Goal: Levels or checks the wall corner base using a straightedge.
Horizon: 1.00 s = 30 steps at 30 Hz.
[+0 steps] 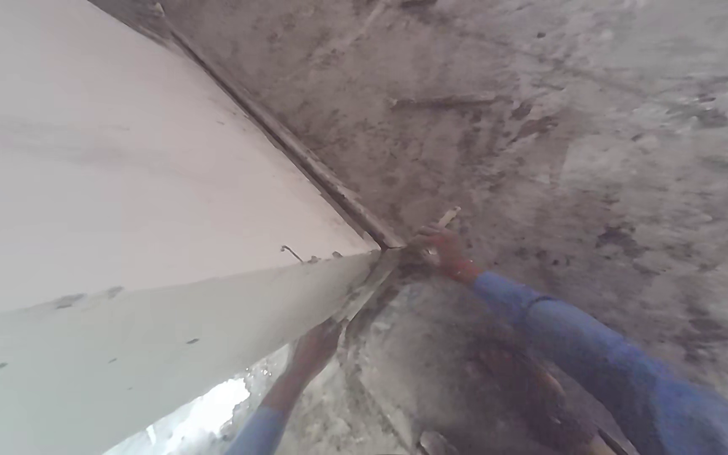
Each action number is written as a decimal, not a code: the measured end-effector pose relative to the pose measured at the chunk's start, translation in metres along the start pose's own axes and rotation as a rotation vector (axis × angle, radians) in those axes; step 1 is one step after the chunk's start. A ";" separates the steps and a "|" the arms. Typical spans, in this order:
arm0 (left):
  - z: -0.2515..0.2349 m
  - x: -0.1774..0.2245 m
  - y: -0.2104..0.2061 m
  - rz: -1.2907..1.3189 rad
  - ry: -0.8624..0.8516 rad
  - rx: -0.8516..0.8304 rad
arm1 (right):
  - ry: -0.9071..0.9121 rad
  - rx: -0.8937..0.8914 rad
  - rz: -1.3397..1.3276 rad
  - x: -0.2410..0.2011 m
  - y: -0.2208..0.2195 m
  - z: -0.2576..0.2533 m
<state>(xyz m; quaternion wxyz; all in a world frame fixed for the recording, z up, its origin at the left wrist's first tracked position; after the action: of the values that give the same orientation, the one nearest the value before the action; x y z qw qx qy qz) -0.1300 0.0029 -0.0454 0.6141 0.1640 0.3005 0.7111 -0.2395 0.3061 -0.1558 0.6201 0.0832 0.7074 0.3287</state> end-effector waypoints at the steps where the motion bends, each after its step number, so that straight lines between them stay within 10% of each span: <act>1: -0.001 -0.001 -0.001 0.000 -0.003 -0.003 | 0.009 0.007 -0.012 0.001 -0.001 0.000; 30: 0.001 0.005 0.003 -0.038 0.010 -0.055 | 0.099 0.084 0.088 -0.005 0.004 0.001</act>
<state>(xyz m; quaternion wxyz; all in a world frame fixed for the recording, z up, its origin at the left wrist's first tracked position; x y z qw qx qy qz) -0.1326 0.0080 -0.0436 0.6304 0.1379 0.2870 0.7080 -0.2386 0.3068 -0.1496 0.5653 0.1238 0.7460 0.3295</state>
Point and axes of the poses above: each hand's wrist, its own z-axis away from the middle knuckle, its own y-axis out of the back of the hand, x = y × z, the point moved 6 cm from there along -z, towards the middle knuckle, and after that the axes turned 1 degree about -y, right-handed, at the moved point
